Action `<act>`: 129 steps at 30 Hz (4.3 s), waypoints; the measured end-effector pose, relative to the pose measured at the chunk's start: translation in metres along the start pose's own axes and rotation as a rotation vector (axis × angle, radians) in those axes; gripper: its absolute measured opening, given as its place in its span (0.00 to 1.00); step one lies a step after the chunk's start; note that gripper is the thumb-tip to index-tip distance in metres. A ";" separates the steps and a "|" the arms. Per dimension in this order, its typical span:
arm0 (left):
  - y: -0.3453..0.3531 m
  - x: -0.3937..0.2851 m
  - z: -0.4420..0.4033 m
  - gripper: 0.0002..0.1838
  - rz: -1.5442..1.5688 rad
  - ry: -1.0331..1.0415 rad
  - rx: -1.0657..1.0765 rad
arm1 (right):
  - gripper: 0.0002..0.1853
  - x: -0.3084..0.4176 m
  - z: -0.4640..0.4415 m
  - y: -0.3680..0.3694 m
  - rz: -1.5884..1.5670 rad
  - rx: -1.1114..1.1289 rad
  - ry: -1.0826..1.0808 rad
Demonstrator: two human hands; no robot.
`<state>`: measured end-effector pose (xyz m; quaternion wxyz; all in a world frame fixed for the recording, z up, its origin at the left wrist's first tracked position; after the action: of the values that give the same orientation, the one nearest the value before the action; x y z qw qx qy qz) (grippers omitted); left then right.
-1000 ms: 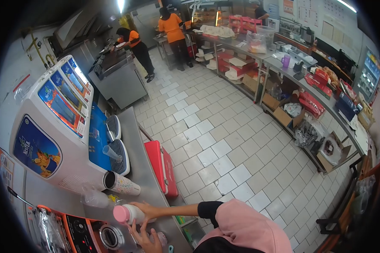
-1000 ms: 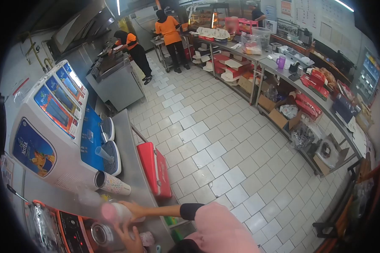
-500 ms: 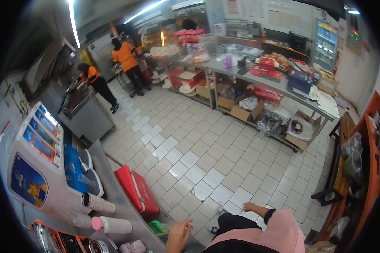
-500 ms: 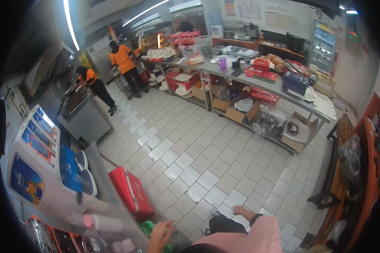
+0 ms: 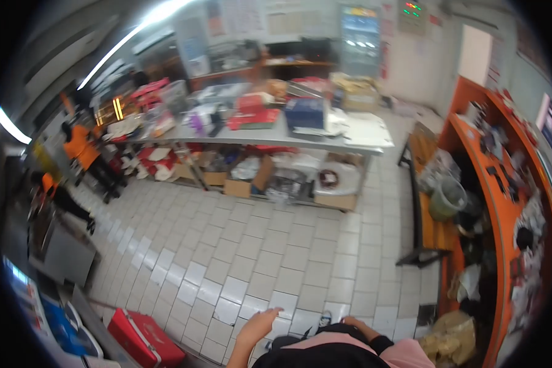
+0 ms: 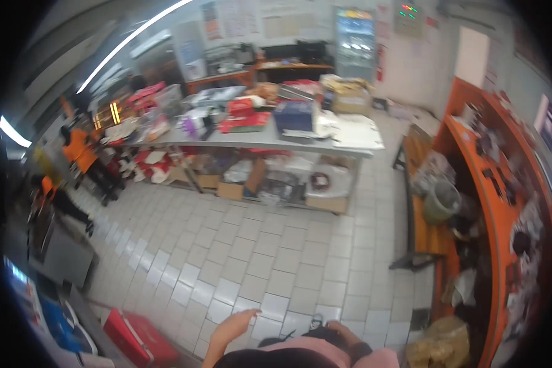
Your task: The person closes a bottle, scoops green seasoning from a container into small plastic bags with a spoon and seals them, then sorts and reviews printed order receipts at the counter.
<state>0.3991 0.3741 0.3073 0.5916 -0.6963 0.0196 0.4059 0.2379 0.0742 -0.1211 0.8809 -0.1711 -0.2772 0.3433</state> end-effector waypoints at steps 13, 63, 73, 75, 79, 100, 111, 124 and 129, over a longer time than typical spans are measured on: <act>0.026 -0.071 -0.356 0.21 -0.101 0.188 0.338 | 0.14 -0.039 0.047 -0.324 -1.026 -0.437 -0.024; 0.500 -0.570 -1.505 0.15 -0.422 1.303 0.404 | 0.13 -0.347 0.084 -0.687 -1.459 -1.028 1.263; 0.583 -0.581 -1.620 0.14 -0.426 1.434 0.171 | 0.13 -0.260 0.004 -0.740 -1.953 -1.017 1.372; 0.557 -0.585 -1.608 0.10 -0.169 1.464 0.184 | 0.13 -0.262 0.004 -0.762 -1.968 -1.054 1.386; 0.475 -0.599 -1.542 0.08 0.268 1.356 0.162 | 0.13 -0.269 0.019 -0.814 -1.907 -1.248 1.475; 0.205 -0.458 -1.218 0.28 0.508 1.691 1.978 | 0.08 -0.165 0.022 -1.042 -1.914 -2.646 1.370; 0.171 -0.472 -1.232 0.49 0.808 2.186 1.779 | 0.06 -0.106 0.076 -1.115 -1.254 -2.381 1.879; 0.154 -0.462 -1.242 0.46 0.713 2.526 1.634 | 0.16 -0.130 0.011 -1.094 -1.773 -2.420 1.385; 0.199 -0.463 -1.260 0.38 0.492 2.462 1.614 | 0.12 -0.101 0.010 -1.077 -2.031 -2.473 1.267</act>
<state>0.6707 -0.9531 0.3813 0.3390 -0.0663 0.8213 -0.4540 0.7195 -0.7551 0.3790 -0.0480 0.5635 -0.0185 0.8245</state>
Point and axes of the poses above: each hand's wrist, its own z-axis away from the middle knuckle, its own y-axis out of the palm, x = y × z, the point moved 5 cm from there along -z, towards the middle knuckle, and after that the axes turned 11 degrees about y, right-handed, at the moved point
